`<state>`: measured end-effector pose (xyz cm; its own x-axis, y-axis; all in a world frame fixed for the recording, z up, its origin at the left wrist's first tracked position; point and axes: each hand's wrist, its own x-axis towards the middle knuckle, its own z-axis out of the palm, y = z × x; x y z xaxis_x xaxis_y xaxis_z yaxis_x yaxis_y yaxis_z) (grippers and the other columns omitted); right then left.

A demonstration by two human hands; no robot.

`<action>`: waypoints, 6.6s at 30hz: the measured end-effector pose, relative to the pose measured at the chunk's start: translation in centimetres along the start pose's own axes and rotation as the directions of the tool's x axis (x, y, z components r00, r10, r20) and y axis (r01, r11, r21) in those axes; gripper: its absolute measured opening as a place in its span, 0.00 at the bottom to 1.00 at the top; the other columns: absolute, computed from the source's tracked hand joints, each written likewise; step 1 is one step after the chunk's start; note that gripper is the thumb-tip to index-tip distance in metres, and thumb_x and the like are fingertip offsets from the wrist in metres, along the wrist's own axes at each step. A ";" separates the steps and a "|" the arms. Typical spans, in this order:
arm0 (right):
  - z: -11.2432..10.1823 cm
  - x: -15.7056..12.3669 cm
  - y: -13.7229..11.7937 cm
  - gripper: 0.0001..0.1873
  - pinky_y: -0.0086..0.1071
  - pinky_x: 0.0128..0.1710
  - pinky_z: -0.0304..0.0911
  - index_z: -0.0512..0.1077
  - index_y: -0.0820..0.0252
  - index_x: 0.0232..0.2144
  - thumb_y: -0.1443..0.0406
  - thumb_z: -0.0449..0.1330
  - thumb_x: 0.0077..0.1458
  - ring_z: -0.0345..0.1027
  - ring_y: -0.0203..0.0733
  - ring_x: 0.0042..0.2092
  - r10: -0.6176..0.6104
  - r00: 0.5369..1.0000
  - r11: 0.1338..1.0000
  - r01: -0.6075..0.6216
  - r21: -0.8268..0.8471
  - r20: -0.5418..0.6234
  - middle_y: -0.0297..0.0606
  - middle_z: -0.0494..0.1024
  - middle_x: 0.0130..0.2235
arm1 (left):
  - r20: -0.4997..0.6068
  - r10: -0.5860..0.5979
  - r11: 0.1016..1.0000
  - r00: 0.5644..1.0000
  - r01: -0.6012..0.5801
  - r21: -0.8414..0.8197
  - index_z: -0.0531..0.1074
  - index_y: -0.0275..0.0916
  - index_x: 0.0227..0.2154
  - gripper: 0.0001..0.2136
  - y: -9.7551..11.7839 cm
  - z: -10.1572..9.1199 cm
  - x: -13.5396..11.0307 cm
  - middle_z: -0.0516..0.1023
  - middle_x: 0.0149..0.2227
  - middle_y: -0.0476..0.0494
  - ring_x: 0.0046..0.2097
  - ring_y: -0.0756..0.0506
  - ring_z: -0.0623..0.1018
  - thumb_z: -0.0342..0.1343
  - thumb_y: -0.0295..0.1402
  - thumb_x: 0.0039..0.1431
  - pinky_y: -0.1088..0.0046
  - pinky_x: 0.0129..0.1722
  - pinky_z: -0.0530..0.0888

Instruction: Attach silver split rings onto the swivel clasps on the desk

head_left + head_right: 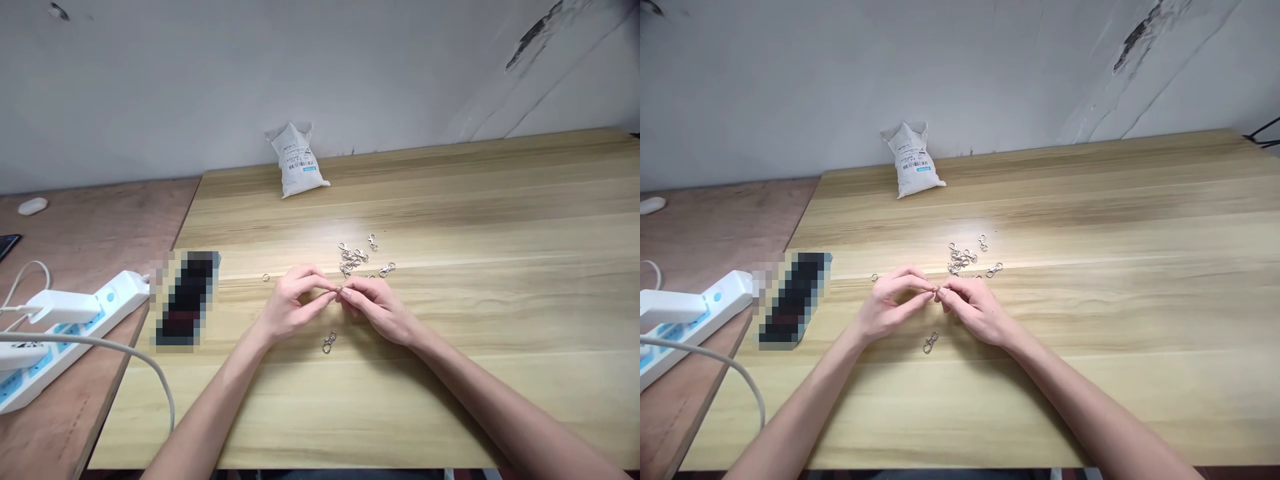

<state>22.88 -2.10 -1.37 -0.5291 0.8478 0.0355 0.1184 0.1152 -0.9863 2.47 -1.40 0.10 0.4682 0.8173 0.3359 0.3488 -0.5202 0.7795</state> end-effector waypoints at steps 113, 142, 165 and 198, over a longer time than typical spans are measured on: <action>0.4 0.1 0.2 0.18 0.28 0.29 0.48 0.62 0.59 0.25 0.62 0.45 0.67 0.50 0.32 0.26 -0.076 0.995 0.953 0.089 -0.291 0.057 0.29 0.60 0.24 | 0.087 0.000 0.997 0.996 -0.006 0.073 0.76 0.37 0.35 0.05 -0.2 -0.4 0.1 0.79 0.34 0.43 0.37 0.48 0.76 0.55 0.29 0.61 0.69 0.38 0.73; 0.6 0.2 0.3 0.20 0.28 0.27 0.48 0.58 0.59 0.21 0.61 0.47 0.66 0.50 0.32 0.25 0.009 0.999 0.955 -0.023 -0.294 -0.049 0.29 0.58 0.23 | 0.050 0.183 0.860 0.982 -0.184 0.476 0.74 0.38 0.34 0.05 0.6 1.1 -0.2 0.80 0.36 0.43 0.37 0.46 0.77 0.53 0.26 0.60 0.69 0.36 0.73; -0.2 0.2 -0.7 0.13 0.31 0.33 0.60 0.76 0.59 0.38 0.56 0.60 0.59 0.61 0.35 0.33 0.118 0.991 0.958 -0.132 0.256 0.066 0.35 0.73 0.32 | -0.162 0.255 0.952 0.953 -0.218 0.215 0.76 0.42 0.41 0.10 1.0 0.1 0.0 0.76 0.34 0.46 0.35 0.49 0.75 0.57 0.22 0.59 0.72 0.34 0.72; 0.3 0.0 -0.1 0.11 0.27 0.26 0.48 0.60 0.59 0.23 0.66 0.52 0.58 0.52 0.32 0.26 -0.093 0.989 0.971 0.063 -0.231 -0.119 0.29 0.59 0.23 | -0.001 0.250 0.927 0.968 -0.239 0.290 0.74 0.37 0.36 0.06 0.4 0.8 -0.1 0.76 0.34 0.42 0.34 0.49 0.75 0.54 0.24 0.59 0.73 0.32 0.73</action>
<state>22.64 -2.29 -1.30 -0.4342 0.8890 0.1457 0.2758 0.2852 -0.9179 3.21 -1.94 -0.03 0.5399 0.6613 0.5208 0.4465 -0.7495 0.4887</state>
